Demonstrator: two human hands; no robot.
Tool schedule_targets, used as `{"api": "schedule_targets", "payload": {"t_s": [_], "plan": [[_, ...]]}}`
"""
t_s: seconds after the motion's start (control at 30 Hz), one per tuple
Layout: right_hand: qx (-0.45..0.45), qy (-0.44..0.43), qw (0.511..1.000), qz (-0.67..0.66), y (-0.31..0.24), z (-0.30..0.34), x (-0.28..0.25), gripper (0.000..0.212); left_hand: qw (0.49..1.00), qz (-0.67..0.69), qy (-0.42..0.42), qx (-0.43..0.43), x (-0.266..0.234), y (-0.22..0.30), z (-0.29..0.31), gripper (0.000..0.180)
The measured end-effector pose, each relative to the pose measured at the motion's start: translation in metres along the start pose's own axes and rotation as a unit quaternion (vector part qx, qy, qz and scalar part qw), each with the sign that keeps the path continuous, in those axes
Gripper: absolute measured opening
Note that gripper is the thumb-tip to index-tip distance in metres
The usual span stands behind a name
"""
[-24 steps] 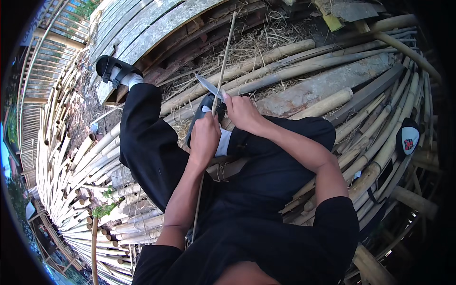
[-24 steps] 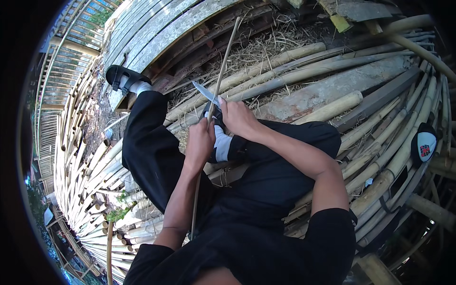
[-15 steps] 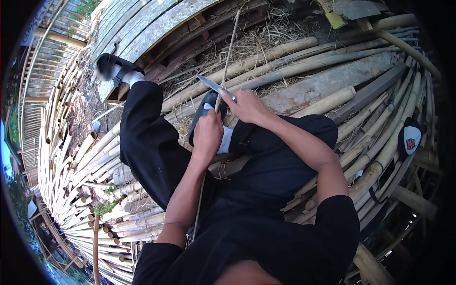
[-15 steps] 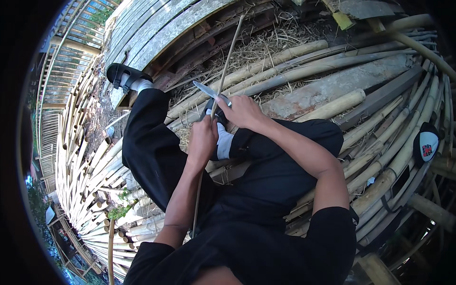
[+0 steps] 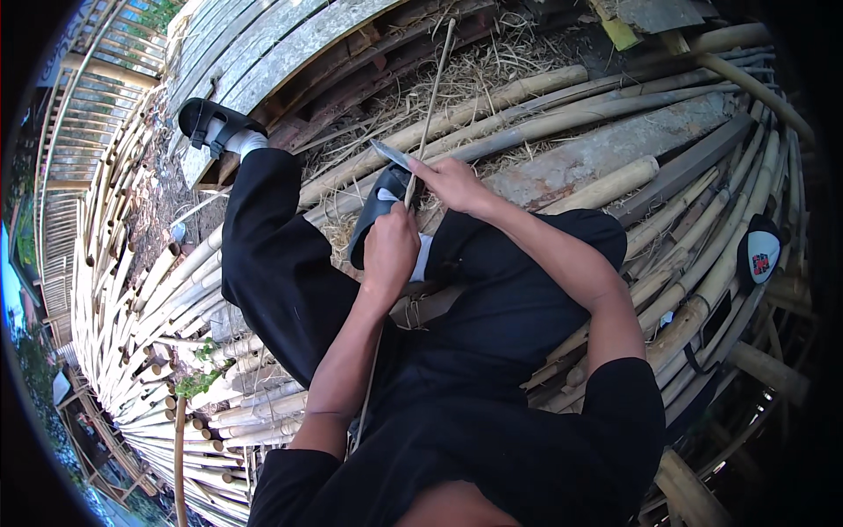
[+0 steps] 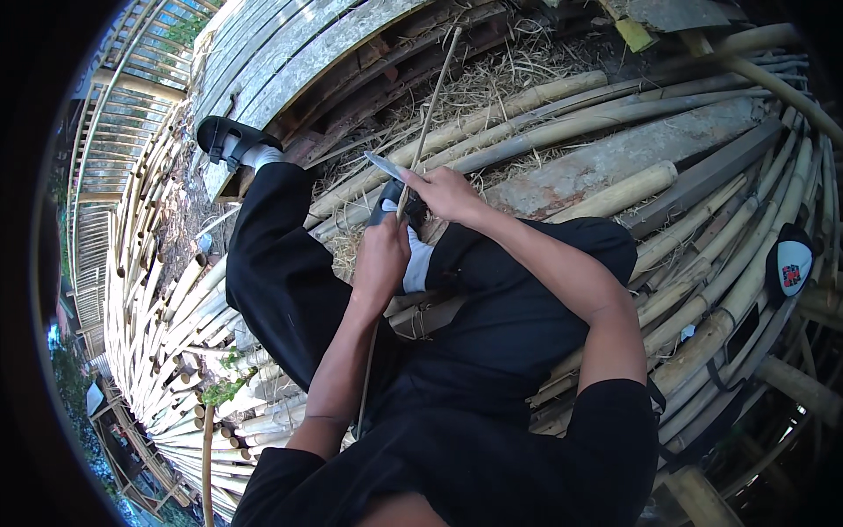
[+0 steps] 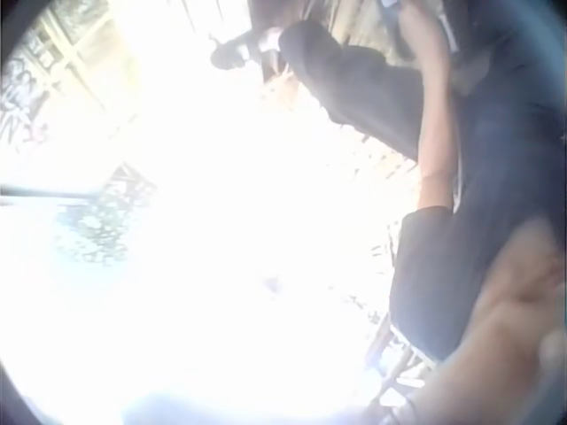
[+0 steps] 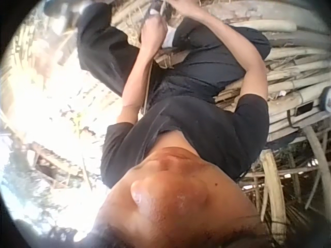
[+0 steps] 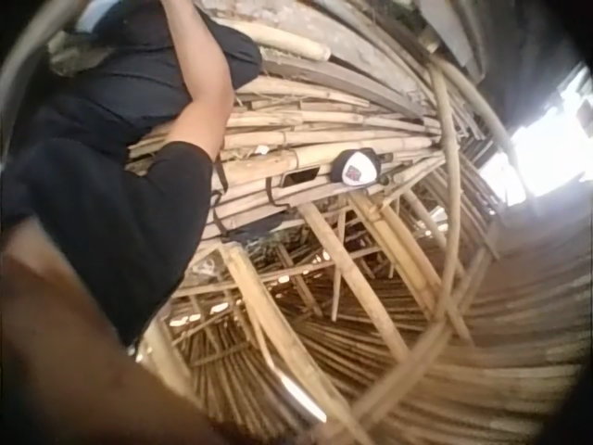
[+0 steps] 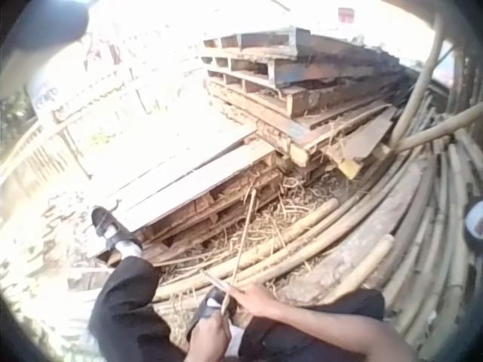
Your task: The person shaves a bamboo stick with a knife, removing thin strips to smooth the surface while sitting on a bamboo platform.
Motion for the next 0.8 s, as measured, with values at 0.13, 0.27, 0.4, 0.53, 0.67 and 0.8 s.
{"api": "schedule_targets", "payload": {"t_s": [0.13, 0.27, 0.4, 0.53, 0.67, 0.8], "plan": [[0.073, -0.093, 0.970, -0.214, -0.007, 0.005, -0.001, 0.067, 1.000, 0.013, 0.003, -0.001, -0.002, -0.002, 0.000, 0.022], [0.146, -0.154, 0.934, -0.288, -0.010, 0.011, -0.003, 0.062, 0.999, 0.028, -0.008, -0.025, -0.003, 0.001, -0.001, 0.020], [0.168, -0.171, 0.920, -0.310, -0.008, 0.010, 0.000, 0.061, 0.999, 0.030, -0.007, -0.025, -0.002, -0.001, -0.001, 0.020], [0.177, -0.213, 0.889, -0.366, -0.010, 0.013, -0.003, 0.060, 0.999, 0.044, -0.008, -0.027, -0.005, 0.001, -0.002, 0.020], [0.069, -0.109, 0.960, -0.248, 0.005, 0.006, 0.003, 0.061, 0.998, 0.047, -0.018, -0.025, -0.007, 0.007, -0.003, 0.019], [-0.089, 0.089, 0.986, 0.105, -0.018, 0.016, -0.003, 0.068, 1.000, 0.020, 0.001, -0.005, -0.002, -0.003, -0.001, 0.023]]}}
Point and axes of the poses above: each hand's wrist, its own z-axis away from the middle knuckle, its own x-axis out of the palm, y = z × x, the point moved 2 cm from there along -z, towards the middle knuckle, and after that the axes turned 4 degrees about -x, right-handed, at the moved point
